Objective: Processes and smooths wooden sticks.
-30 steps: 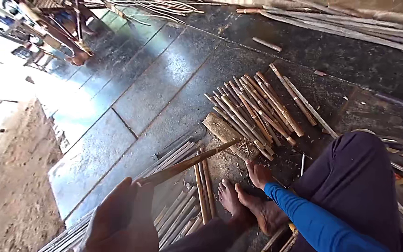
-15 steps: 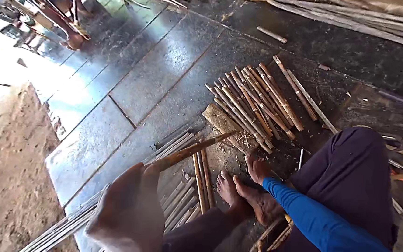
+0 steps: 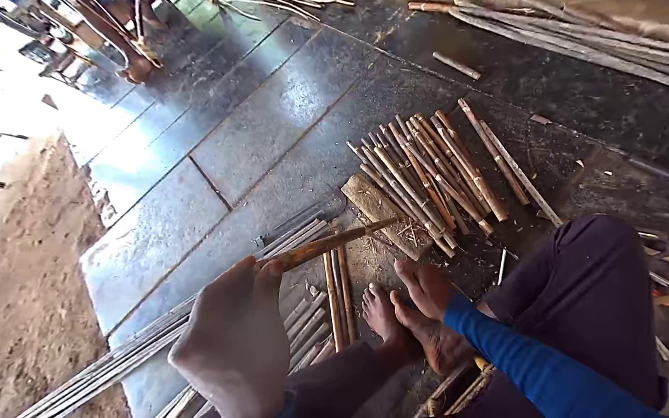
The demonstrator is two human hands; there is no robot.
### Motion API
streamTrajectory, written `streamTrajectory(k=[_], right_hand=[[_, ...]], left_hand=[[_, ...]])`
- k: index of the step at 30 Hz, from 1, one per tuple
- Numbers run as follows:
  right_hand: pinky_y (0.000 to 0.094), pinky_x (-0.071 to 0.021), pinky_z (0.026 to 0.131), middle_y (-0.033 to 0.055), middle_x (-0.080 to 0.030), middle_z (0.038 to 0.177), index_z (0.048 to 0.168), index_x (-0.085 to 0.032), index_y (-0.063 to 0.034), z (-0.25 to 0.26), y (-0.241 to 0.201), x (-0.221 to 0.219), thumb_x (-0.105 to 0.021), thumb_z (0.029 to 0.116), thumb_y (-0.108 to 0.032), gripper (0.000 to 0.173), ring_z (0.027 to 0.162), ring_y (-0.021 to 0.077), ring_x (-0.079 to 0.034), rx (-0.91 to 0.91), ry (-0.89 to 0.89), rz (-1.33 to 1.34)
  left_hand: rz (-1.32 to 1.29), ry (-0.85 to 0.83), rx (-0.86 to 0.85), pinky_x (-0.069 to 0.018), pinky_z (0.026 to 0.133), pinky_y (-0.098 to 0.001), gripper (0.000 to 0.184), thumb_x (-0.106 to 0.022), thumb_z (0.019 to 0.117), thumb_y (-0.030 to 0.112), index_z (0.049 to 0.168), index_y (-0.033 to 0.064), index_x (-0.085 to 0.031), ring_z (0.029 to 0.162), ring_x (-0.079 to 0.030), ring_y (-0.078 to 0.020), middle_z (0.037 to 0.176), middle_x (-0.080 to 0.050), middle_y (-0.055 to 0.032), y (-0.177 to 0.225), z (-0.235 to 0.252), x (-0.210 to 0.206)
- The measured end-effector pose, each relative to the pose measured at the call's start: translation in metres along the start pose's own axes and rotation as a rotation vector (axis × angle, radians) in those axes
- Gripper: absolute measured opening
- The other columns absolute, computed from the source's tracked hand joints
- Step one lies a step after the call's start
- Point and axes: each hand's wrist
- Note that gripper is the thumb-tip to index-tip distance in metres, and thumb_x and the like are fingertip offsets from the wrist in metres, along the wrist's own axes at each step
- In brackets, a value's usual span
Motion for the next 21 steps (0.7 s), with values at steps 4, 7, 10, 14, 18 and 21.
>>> streamTrajectory(k=[4, 7, 10, 14, 18, 21], right_hand=[[0.0513, -0.0579, 0.066, 0.01, -0.068, 0.078, 0.103, -0.068, -0.0101, -0.037, 0.016, 0.01, -0.019, 0.108, -0.058, 0.069, 0.076, 0.0275, -0.071, 0.057, 0.047, -0.045], [0.0591, -0.0493, 0.099, 0.0232, -0.07, 0.116, 0.116, -0.069, -0.0002, -0.008, 0.058, 0.009, -0.021, 0.1085, -0.06, 0.077, 0.115, 0.038, -0.066, -0.488, -0.218, 0.004], [0.0571, -0.0545, 0.087, 0.0171, -0.072, 0.1, 0.096, -0.069, -0.0054, -0.002, 0.062, 0.001, -0.016, 0.1041, -0.069, 0.083, 0.103, 0.0343, -0.07, -0.445, -0.171, -0.118], [0.0592, -0.0535, 0.091, 0.0202, -0.071, 0.108, 0.106, -0.069, -0.0021, 0.006, 0.069, -0.01, -0.012, 0.1062, -0.064, 0.084, 0.108, 0.0361, -0.069, -0.509, -0.232, -0.048], [0.06, -0.0517, 0.094, 0.0219, -0.072, 0.111, 0.108, -0.071, -0.001, 0.0, 0.063, -0.01, -0.021, 0.1065, -0.064, 0.081, 0.111, 0.0378, -0.068, -0.52, -0.203, -0.028], [0.0559, -0.0515, 0.096, 0.0211, -0.071, 0.114, 0.11, -0.071, -0.0002, 0.009, 0.058, -0.002, -0.023, 0.1093, -0.057, 0.075, 0.111, 0.0346, -0.068, -0.499, -0.171, -0.01]], left_hand=[[0.008, 0.009, 0.005, -0.064, 0.077, -0.0294, 0.033, -0.076, 0.0943, 0.023, 0.115, -0.0026, -0.071, 0.082, -0.074, -0.0085, 0.095, -0.075, -0.0076, -0.003, 0.001, -0.003], [0.015, 0.002, -0.023, -0.063, 0.075, -0.0278, 0.032, -0.073, 0.0962, 0.024, 0.116, -0.0019, -0.071, 0.08, -0.073, -0.0071, 0.094, -0.075, -0.0076, -0.002, 0.005, -0.004], [-0.019, -0.022, -0.034, -0.0642, 0.078, -0.0292, 0.032, -0.072, 0.0969, 0.021, 0.118, -0.002, -0.07, 0.084, -0.074, -0.0085, 0.098, -0.076, -0.0078, -0.002, 0.003, -0.005], [-0.087, -0.045, -0.069, -0.0636, 0.079, -0.0273, 0.031, -0.069, 0.0983, 0.017, 0.121, -0.0033, -0.069, 0.088, -0.074, -0.0084, 0.105, -0.076, -0.0099, -0.004, 0.006, -0.006], [-0.109, -0.056, -0.031, -0.0644, 0.082, -0.032, 0.032, -0.07, 0.0976, 0.015, 0.123, -0.0045, -0.068, 0.091, -0.075, -0.0127, 0.108, -0.075, -0.0118, -0.006, -0.001, -0.004], [-0.069, -0.04, -0.017, -0.0635, 0.079, -0.0295, 0.032, -0.071, 0.0973, 0.02, 0.122, -0.0016, -0.07, 0.086, -0.074, -0.0094, 0.102, -0.076, -0.0098, -0.003, 0.005, -0.008]])
Point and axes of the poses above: each hand's wrist, its own z-axis towards the middle knuckle, its own x-axis out of the back of the hand, y = z × x
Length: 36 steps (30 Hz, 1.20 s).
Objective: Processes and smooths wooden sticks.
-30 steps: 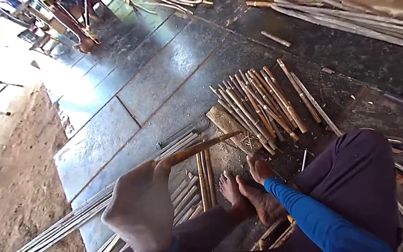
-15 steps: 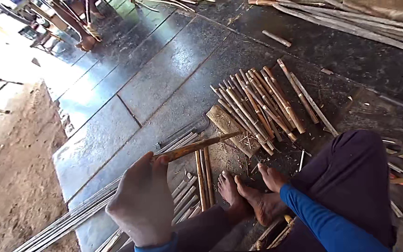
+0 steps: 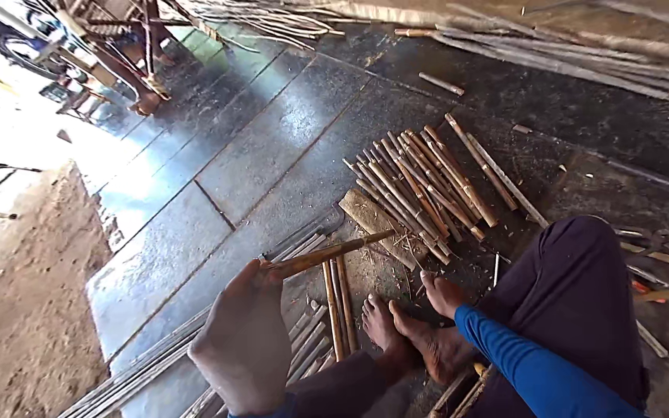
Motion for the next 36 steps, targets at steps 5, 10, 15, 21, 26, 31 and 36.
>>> streamTrajectory(k=[5, 10, 15, 21, 26, 31, 36], right_hand=[[0.056, -0.0504, 0.1, 0.0187, -0.071, 0.121, 0.115, -0.071, -0.0026, 0.013, 0.005, -0.012, -0.024, 0.1086, -0.057, 0.072, 0.121, 0.0338, -0.066, -0.104, 0.032, -0.101], [0.0606, -0.0565, 0.075, 0.0154, -0.075, 0.09, 0.085, -0.074, -0.009, 0.049, 0.041, -0.07, -0.019, 0.1051, -0.063, 0.08, 0.089, 0.0337, -0.074, 0.167, 0.451, -0.161], [0.0585, -0.0538, 0.093, 0.0187, -0.073, 0.111, 0.111, -0.07, -0.0046, -0.001, 0.011, -0.017, -0.016, 0.1074, -0.061, 0.078, 0.111, 0.0355, -0.07, 0.101, 0.077, -0.156], [0.0584, -0.051, 0.098, 0.0209, -0.071, 0.119, 0.116, -0.07, -0.002, -0.002, 0.006, -0.001, -0.017, 0.1085, -0.059, 0.078, 0.117, 0.0355, -0.067, 0.008, 0.0, -0.077], [0.0484, -0.054, 0.077, 0.0141, -0.068, 0.093, 0.104, -0.069, -0.0046, 0.026, 0.019, -0.01, -0.017, 0.1078, -0.062, 0.078, 0.085, 0.0273, -0.067, 0.025, -0.003, 0.14], [0.0434, -0.0556, 0.062, 0.0098, -0.066, 0.077, 0.112, -0.07, -0.0059, 0.013, 0.011, -0.01, -0.029, 0.1077, -0.062, 0.069, 0.062, 0.0228, -0.063, 0.173, 0.013, 0.367], [0.038, -0.0626, 0.057, 0.0041, -0.073, 0.076, 0.108, -0.072, -0.0047, 0.008, -0.001, -0.012, -0.04, 0.1104, -0.043, 0.05, 0.057, 0.0177, -0.069, 0.407, 0.178, 0.466]], left_hand=[[0.007, -0.015, 0.038, -0.0637, 0.08, -0.0327, 0.032, -0.071, 0.0976, 0.021, 0.124, 0.0019, -0.07, 0.085, -0.074, -0.0113, 0.1, -0.076, -0.0086, -0.002, -0.001, 0.0], [-0.016, 0.001, 0.022, -0.0638, 0.078, -0.0313, 0.032, -0.074, 0.0955, 0.02, 0.123, 0.005, -0.071, 0.082, -0.074, -0.009, 0.1, -0.077, -0.005, -0.007, -0.009, 0.003], [0.1, -0.011, -0.019, -0.0617, 0.076, -0.0358, 0.033, -0.071, 0.0979, 0.025, 0.124, 0.0047, -0.072, 0.079, -0.073, -0.0117, 0.098, -0.077, -0.0077, -0.003, -0.013, 0.002], [0.073, -0.021, -0.027, -0.0618, 0.077, -0.0373, 0.031, -0.071, 0.0979, 0.023, 0.123, 0.0038, -0.071, 0.081, -0.073, -0.014, 0.099, -0.077, -0.0086, -0.001, -0.009, -0.005], [-0.064, 0.113, -0.248, -0.0632, 0.085, -0.0373, 0.037, -0.073, 0.0956, 0.018, 0.122, -0.0064, -0.067, 0.092, -0.074, -0.0161, 0.105, -0.075, -0.0127, 0.024, -0.013, 0.024], [-0.386, 0.054, -0.12, -0.0626, 0.092, -0.0417, 0.061, -0.075, 0.0934, 0.016, 0.145, -0.0001, -0.047, 0.101, -0.073, -0.018, 0.115, -0.073, -0.0067, 0.023, -0.054, -0.016], [-0.189, -0.092, -0.03, -0.0623, 0.089, -0.0368, 0.032, -0.076, 0.0935, 0.034, 0.118, 0.0131, -0.072, 0.098, -0.071, -0.0095, 0.107, -0.074, 0.0019, -0.004, -0.079, -0.087]])
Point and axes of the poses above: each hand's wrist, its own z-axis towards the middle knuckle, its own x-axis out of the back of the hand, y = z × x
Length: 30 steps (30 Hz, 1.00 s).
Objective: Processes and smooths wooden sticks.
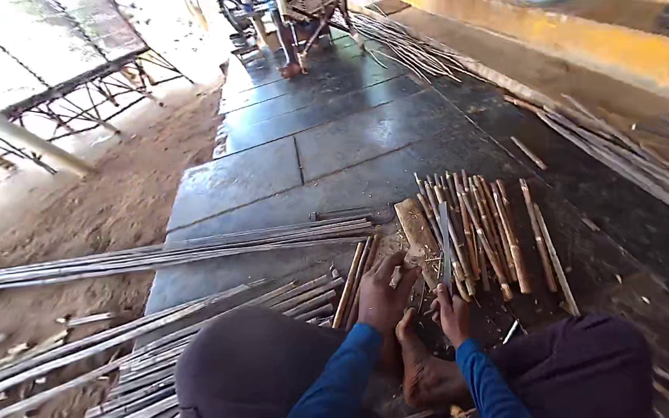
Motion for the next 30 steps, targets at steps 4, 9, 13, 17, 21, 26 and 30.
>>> streamTrajectory(k=[4, 9, 13, 17, 21, 26, 30], right_hand=[[0.0389, -0.0547, 0.043, 0.0125, -0.067, 0.074, 0.135, -0.052, -0.0014, -0.017, -0.058, 0.024, -0.041, 0.1123, -0.033, 0.041, 0.047, 0.0238, -0.06, 0.024, 0.041, 0.264], [0.0402, -0.068, 0.069, 0.0032, -0.077, 0.09, 0.122, -0.064, -0.0059, -0.039, -0.152, 0.095, -0.045, 0.1109, -0.029, 0.032, 0.076, 0.02, -0.076, 0.893, -0.001, -0.031], [0.0398, -0.0571, 0.049, -0.0061, -0.069, 0.072, 0.118, -0.072, -0.0236, -0.032, -0.203, 0.134, -0.049, 0.106, -0.047, 0.035, 0.057, 0.0114, -0.066, 0.989, 0.002, -0.765], [0.0334, -0.0581, 0.046, -0.0061, -0.067, 0.071, 0.12, -0.063, -0.0134, -0.028, -0.234, 0.146, -0.047, 0.1083, -0.042, 0.035, 0.054, 0.0095, -0.063, 1.031, 0.01, -0.715], [0.0491, -0.0548, 0.051, 0.004, -0.064, 0.062, 0.098, -0.069, -0.0172, -0.008, -0.204, 0.132, -0.047, 0.1054, -0.049, 0.04, 0.055, 0.0246, -0.067, 0.922, 0.036, -1.102], [0.0423, -0.0497, 0.042, 0.0004, -0.055, 0.056, 0.091, -0.063, -0.0109, 0.011, -0.192, 0.126, -0.045, 0.1058, -0.051, 0.046, 0.047, 0.0187, -0.058, 0.966, 0.191, -0.869], [0.0348, -0.0541, 0.044, -0.0018, -0.06, 0.063, 0.095, -0.066, -0.0094, 0.007, -0.218, 0.133, -0.051, 0.1066, -0.043, 0.038, 0.05, 0.0118, -0.059, 0.981, 0.234, -0.662]], left_hand=[[-0.183, 0.094, -0.109, -0.0605, 0.095, -0.0356, 0.038, -0.065, 0.1011, 0.032, 0.132, 0.0083, -0.066, 0.106, -0.069, -0.0117, 0.119, -0.07, -0.0022, 0.006, 0.011, -0.02], [-0.345, 0.183, 0.257, -0.0586, 0.09, -0.0408, 0.053, -0.04, 0.1066, 0.055, 0.133, 0.018, -0.067, 0.097, -0.069, -0.0119, 0.109, -0.073, 0.0008, -0.034, -0.005, -0.086], [-0.497, 0.318, 0.278, -0.0601, 0.066, -0.0339, 0.05, -0.039, 0.1085, 0.045, 0.1, 0.0098, -0.073, 0.068, -0.067, -0.0121, 0.077, -0.07, 0.0007, -0.038, 0.001, -0.114], [-0.652, 0.313, 0.294, -0.0593, 0.055, -0.0323, 0.05, -0.056, 0.0998, 0.055, 0.087, 0.0099, -0.074, 0.057, -0.067, -0.0128, 0.069, -0.071, -0.0011, -0.043, 0.005, -0.12], [-0.718, 0.188, 0.374, -0.0573, 0.057, -0.0343, 0.056, -0.072, 0.0845, 0.063, 0.09, 0.0076, -0.076, 0.058, -0.064, -0.0141, 0.071, -0.07, -0.0028, -0.056, 0.005, -0.117], [-0.684, 0.146, 0.46, -0.056, 0.056, -0.0363, 0.049, -0.075, 0.0817, 0.059, 0.087, 0.0106, -0.075, 0.056, -0.063, -0.0138, 0.066, -0.067, -0.0011, -0.058, 0.006, -0.113], [-0.698, 0.125, 0.444, -0.0569, 0.057, -0.0349, 0.046, -0.078, 0.0808, 0.053, 0.086, 0.008, -0.075, 0.056, -0.063, -0.0129, 0.065, -0.067, -0.001, -0.057, 0.015, -0.112]])
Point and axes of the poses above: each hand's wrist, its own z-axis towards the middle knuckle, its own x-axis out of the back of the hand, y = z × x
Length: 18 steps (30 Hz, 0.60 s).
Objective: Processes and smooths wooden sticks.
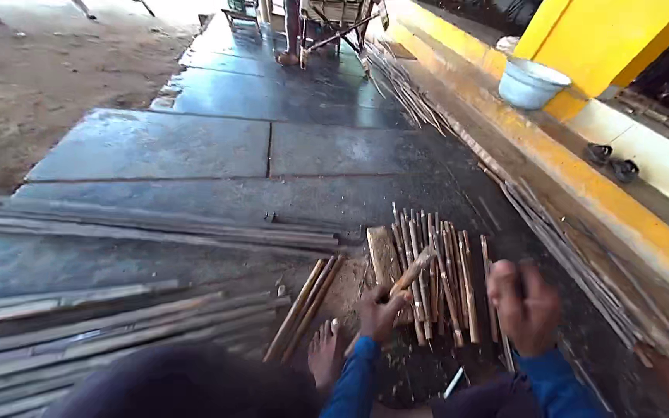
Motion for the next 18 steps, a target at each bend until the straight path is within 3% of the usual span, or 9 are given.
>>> streamTrajectory(k=[2, 4, 5, 7, 9, 10, 12, 14, 18], right_hand=[[0.042, -0.0553, 0.048, 0.0025, -0.06, 0.065, 0.1, -0.066, -0.0069, -0.016, 0.003, -0.013, -0.05, 0.1061, -0.042, 0.039, 0.053, 0.0174, -0.061, -0.056, -0.088, 0.029], [0.0493, -0.052, 0.047, 0.0028, -0.059, 0.058, 0.089, -0.067, -0.0144, -0.029, 0.009, -0.023, -0.047, 0.1039, -0.054, 0.046, 0.051, 0.0221, -0.062, -0.024, -0.228, -0.131], [0.0426, -0.0487, 0.044, -0.0014, -0.056, 0.055, 0.085, -0.066, -0.0171, -0.023, 0.008, -0.023, -0.047, 0.1042, -0.054, 0.046, 0.048, 0.0172, -0.059, 0.015, -0.158, -0.149], [0.0358, -0.0527, 0.044, -0.0016, -0.059, 0.061, 0.091, -0.066, -0.0097, -0.015, 0.002, -0.015, -0.052, 0.106, -0.044, 0.04, 0.049, 0.0127, -0.058, -0.028, 0.02, 0.038], [0.0415, -0.0535, 0.045, 0.0018, -0.058, 0.062, 0.096, -0.065, -0.0072, -0.027, 0.011, -0.026, -0.048, 0.1067, -0.045, 0.043, 0.05, 0.017, -0.059, -0.042, -0.032, 0.015], [0.0465, -0.0511, 0.044, 0.0026, -0.058, 0.058, 0.09, -0.067, -0.0108, -0.034, 0.018, -0.033, -0.048, 0.1047, -0.051, 0.047, 0.049, 0.0202, -0.06, -0.004, -0.106, -0.073], [0.0416, -0.0491, 0.043, -0.0017, -0.058, 0.057, 0.084, -0.067, -0.0165, -0.032, 0.016, -0.028, -0.048, 0.1043, -0.053, 0.046, 0.048, 0.0159, -0.059, 0.051, -0.1, -0.129], [0.0352, -0.0535, 0.045, -0.0017, -0.06, 0.062, 0.087, -0.066, -0.0107, -0.024, 0.01, -0.019, -0.051, 0.106, -0.045, 0.041, 0.051, 0.012, -0.06, 0.0, 0.034, 0.042], [0.0434, -0.0481, 0.041, 0.0001, -0.056, 0.054, 0.08, -0.066, -0.0146, -0.041, 0.028, -0.032, -0.048, 0.1032, -0.056, 0.05, 0.046, 0.0183, -0.058, 0.058, -0.097, -0.166]], left_hand=[[0.0, -0.018, 0.014, -0.0555, 0.056, -0.0339, 0.044, -0.079, 0.0804, 0.053, 0.085, 0.0096, -0.075, 0.055, -0.062, -0.0127, 0.064, -0.066, -0.0008, -0.002, -0.007, 0.0], [0.011, -0.044, 0.014, -0.0556, 0.057, -0.0332, 0.043, -0.079, 0.0812, 0.052, 0.087, 0.01, -0.076, 0.057, -0.063, -0.0124, 0.066, -0.067, -0.0005, -0.001, -0.008, 0.0], [0.012, -0.042, -0.012, -0.0562, 0.055, -0.0322, 0.045, -0.079, 0.0814, 0.054, 0.087, 0.0096, -0.076, 0.056, -0.063, -0.0118, 0.065, -0.067, 0.0, 0.001, -0.001, -0.001], [0.016, -0.028, 0.013, -0.0574, 0.058, -0.0347, 0.044, -0.08, 0.0811, 0.05, 0.087, 0.0076, -0.075, 0.057, -0.064, -0.0128, 0.066, -0.067, -0.0014, 0.001, 0.001, -0.003], [0.045, -0.052, 0.048, -0.0565, 0.057, -0.0371, 0.044, -0.079, 0.08, 0.053, 0.085, 0.0097, -0.074, 0.056, -0.063, -0.0143, 0.065, -0.067, -0.0013, -0.003, -0.007, -0.003], [0.051, -0.072, 0.043, -0.0562, 0.057, -0.0368, 0.045, -0.079, 0.08, 0.055, 0.086, 0.0105, -0.075, 0.056, -0.063, -0.014, 0.065, -0.066, -0.0007, -0.002, -0.008, -0.003], [0.022, -0.093, 0.007, -0.0566, 0.056, -0.0353, 0.047, -0.078, 0.0815, 0.055, 0.086, 0.0088, -0.075, 0.056, -0.063, -0.014, 0.066, -0.066, -0.0014, -0.002, 0.001, -0.004], [0.038, -0.091, 0.044, -0.058, 0.059, -0.0383, 0.046, -0.079, 0.0814, 0.053, 0.087, 0.0077, -0.075, 0.058, -0.064, -0.0155, 0.067, -0.067, -0.0029, 0.0, 0.004, -0.004], [0.089, -0.202, 0.108, -0.0576, 0.059, -0.0399, 0.052, -0.077, 0.0779, 0.063, 0.088, 0.0118, -0.074, 0.057, -0.064, -0.0158, 0.066, -0.066, -0.0015, 0.002, -0.001, -0.004]])
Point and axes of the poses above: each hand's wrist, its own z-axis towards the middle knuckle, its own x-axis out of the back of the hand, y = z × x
